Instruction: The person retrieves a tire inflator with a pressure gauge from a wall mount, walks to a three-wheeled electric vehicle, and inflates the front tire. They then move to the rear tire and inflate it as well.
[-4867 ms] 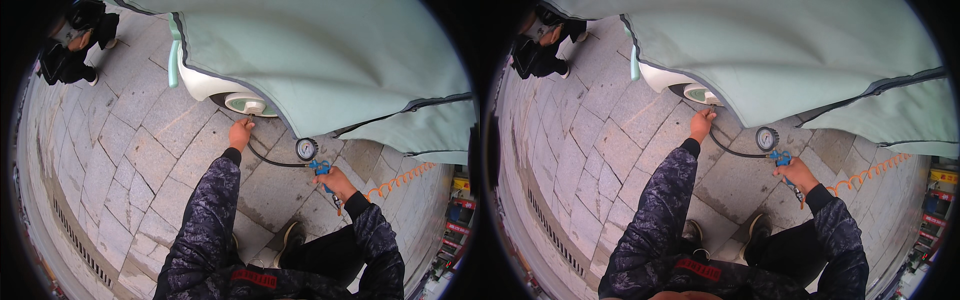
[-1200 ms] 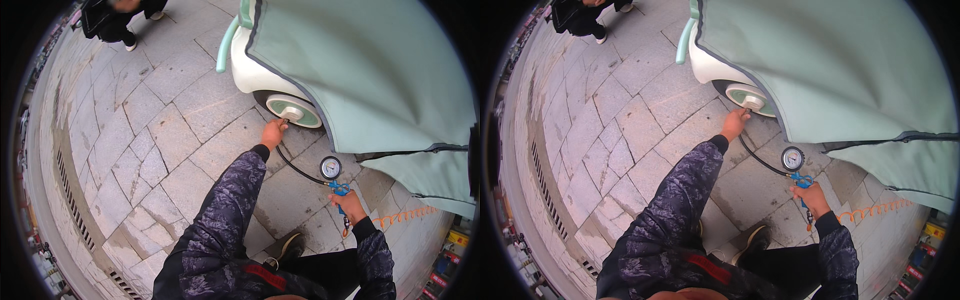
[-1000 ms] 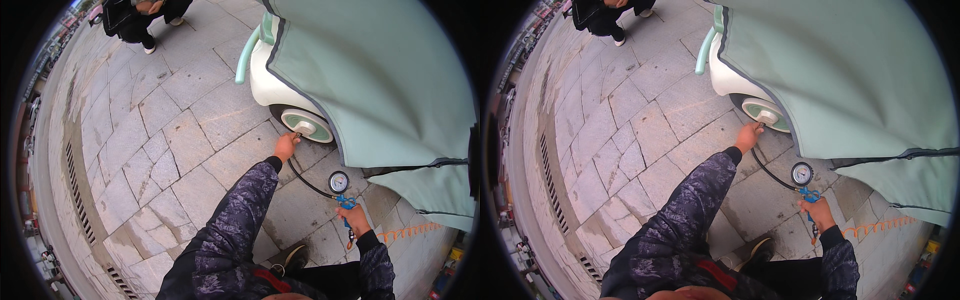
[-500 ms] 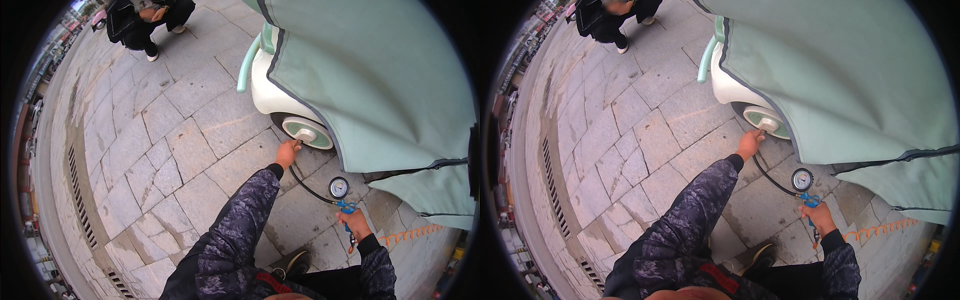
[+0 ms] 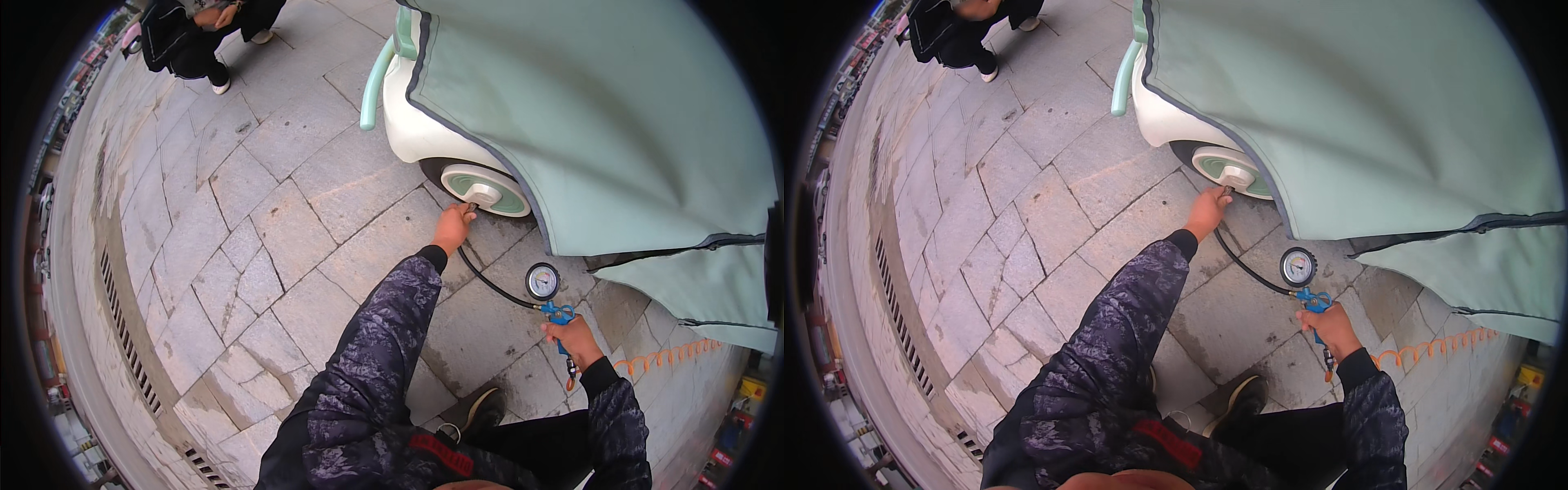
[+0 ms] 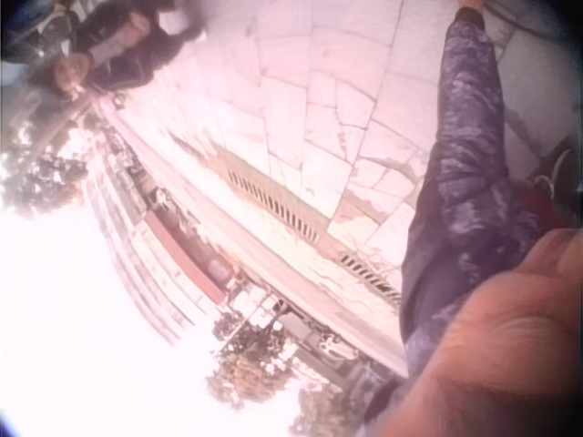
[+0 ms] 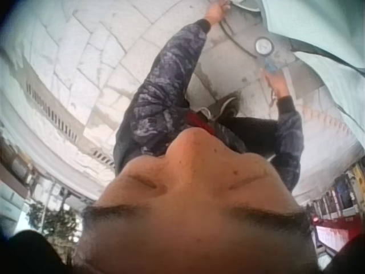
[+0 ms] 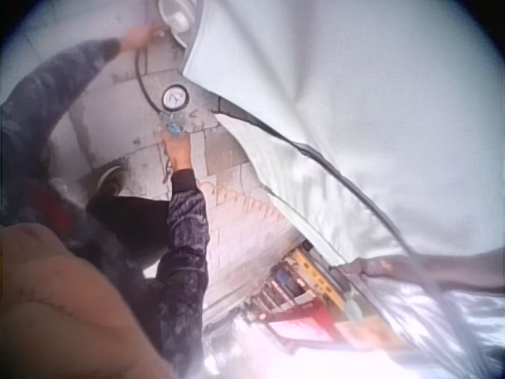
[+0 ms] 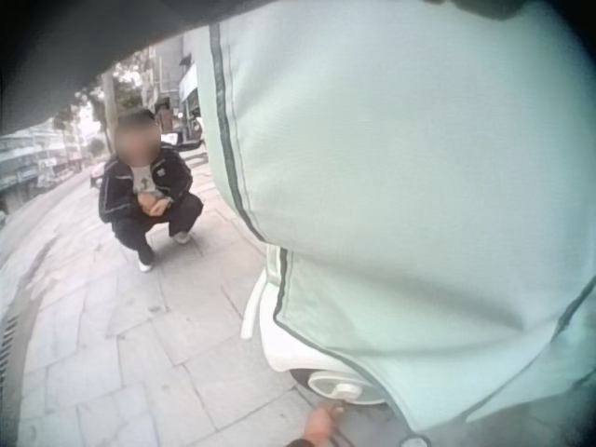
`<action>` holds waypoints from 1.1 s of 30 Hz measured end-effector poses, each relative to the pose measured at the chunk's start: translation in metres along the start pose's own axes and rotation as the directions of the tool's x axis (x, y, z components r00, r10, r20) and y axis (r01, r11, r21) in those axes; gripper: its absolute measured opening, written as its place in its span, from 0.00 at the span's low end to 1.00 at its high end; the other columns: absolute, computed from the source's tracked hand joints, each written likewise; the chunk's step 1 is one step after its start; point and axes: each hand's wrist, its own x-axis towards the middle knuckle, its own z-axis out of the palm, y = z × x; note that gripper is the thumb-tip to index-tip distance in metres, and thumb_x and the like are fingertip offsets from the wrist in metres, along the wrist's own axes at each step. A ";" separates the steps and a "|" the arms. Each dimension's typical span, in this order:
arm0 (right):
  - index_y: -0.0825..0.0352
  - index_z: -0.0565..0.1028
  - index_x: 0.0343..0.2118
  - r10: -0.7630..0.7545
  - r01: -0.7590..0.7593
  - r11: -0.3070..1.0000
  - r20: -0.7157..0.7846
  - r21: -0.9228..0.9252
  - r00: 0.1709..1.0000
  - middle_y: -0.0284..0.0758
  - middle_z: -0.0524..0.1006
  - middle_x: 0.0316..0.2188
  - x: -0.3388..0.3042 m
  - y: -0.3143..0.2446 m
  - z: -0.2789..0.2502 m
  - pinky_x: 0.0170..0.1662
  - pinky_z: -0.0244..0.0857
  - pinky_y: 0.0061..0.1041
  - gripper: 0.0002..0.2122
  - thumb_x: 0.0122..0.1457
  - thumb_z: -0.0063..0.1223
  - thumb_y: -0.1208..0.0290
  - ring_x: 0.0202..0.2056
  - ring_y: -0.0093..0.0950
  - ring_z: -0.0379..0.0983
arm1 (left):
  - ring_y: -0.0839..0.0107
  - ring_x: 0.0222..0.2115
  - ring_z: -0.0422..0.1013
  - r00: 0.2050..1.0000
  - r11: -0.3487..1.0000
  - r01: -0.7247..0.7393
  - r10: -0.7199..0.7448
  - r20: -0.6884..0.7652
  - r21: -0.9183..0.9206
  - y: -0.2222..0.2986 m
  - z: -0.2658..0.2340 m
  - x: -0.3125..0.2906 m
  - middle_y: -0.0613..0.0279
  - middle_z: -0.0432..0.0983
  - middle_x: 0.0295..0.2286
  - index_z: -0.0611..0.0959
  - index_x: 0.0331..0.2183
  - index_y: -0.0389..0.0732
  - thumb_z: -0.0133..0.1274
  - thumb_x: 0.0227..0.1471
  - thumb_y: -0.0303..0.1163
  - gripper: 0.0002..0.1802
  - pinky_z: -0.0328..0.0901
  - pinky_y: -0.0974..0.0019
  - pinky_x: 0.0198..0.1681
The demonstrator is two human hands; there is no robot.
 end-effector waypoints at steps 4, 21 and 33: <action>0.67 0.81 0.25 0.006 -0.006 0.999 -0.005 -0.041 1.000 0.30 0.80 0.20 -0.001 -0.003 0.000 0.30 0.63 0.23 0.07 0.57 0.66 0.71 0.23 0.19 0.71 | 0.37 0.40 0.74 0.998 0.998 -0.054 0.054 -0.039 0.017 -0.001 0.001 0.001 0.39 0.77 0.37 0.83 0.44 0.41 0.58 0.61 0.38 0.14 0.68 0.41 0.43; 0.70 0.83 0.31 0.026 -0.026 0.999 0.012 -0.032 1.000 0.31 0.81 0.22 0.002 -0.002 -0.001 0.31 0.65 0.22 0.04 0.58 0.66 0.74 0.24 0.20 0.74 | 0.39 0.42 0.74 0.999 0.999 -0.031 0.032 -0.024 0.031 0.011 -0.008 -0.002 0.40 0.79 0.38 0.84 0.42 0.39 0.59 0.59 0.37 0.14 0.68 0.44 0.44; 0.69 0.82 0.31 0.033 -0.036 0.991 -0.025 -0.128 0.999 0.31 0.80 0.22 -0.003 -0.007 -0.002 0.30 0.64 0.23 0.06 0.57 0.67 0.72 0.24 0.20 0.73 | 0.38 0.42 0.74 0.999 0.999 -0.039 0.039 -0.018 0.017 0.006 -0.004 0.001 0.40 0.78 0.39 0.84 0.45 0.39 0.59 0.61 0.38 0.16 0.68 0.43 0.44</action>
